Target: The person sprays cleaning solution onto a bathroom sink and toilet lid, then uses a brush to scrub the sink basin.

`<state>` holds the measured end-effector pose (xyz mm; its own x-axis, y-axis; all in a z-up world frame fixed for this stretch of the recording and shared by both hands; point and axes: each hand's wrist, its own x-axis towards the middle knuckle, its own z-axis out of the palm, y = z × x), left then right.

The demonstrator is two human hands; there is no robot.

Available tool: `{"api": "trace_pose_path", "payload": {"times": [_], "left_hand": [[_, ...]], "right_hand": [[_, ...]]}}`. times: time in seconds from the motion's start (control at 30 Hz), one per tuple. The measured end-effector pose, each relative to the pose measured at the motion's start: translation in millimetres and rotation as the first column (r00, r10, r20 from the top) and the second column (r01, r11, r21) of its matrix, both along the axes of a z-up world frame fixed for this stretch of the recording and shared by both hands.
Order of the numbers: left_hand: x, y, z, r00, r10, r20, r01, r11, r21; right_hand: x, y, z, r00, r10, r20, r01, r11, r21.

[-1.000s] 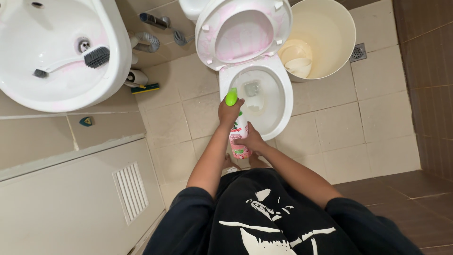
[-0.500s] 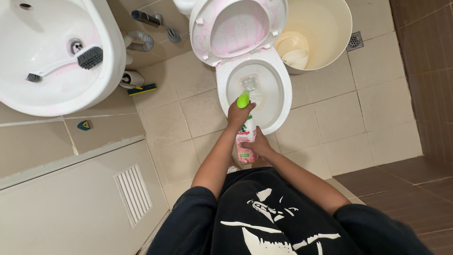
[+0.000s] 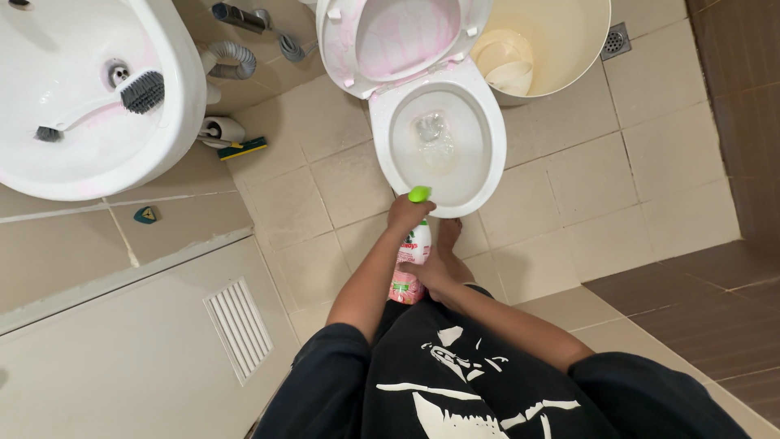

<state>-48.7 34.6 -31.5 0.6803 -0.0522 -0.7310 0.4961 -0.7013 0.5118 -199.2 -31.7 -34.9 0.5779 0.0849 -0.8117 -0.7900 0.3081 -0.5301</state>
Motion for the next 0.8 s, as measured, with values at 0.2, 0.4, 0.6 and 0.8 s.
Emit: {"api": "trace_pose_path", "payload": {"times": [0.2, 0.4, 0.6, 0.8], "left_hand": [[-11.4, -30.9, -8.5, 0.998, 0.055, -0.008, -0.055, 0.964, -0.261], [-2.7, -67.5, -7.7, 0.995, 0.103, 0.015, -0.098, 0.979, -0.18], [17.7, -93.2, 8.1, 0.976, 0.178, 0.126, -0.121, 0.923, -0.364], [45.0, -95.1, 3.0, 0.909, 0.381, 0.17, -0.286, 0.866, -0.409]], "right_hand": [[-4.6, -25.1, 11.0, 0.999, 0.045, -0.03, -0.052, 0.958, -0.281], [-1.0, -52.1, -5.0, 0.996, -0.011, 0.084, 0.04, 0.934, -0.354], [27.4, -98.6, -24.3, 0.971, 0.062, 0.23, 0.017, 0.945, -0.327], [73.5, -122.1, -21.2, 0.934, 0.267, 0.236, -0.154, 0.9, -0.409]]}}
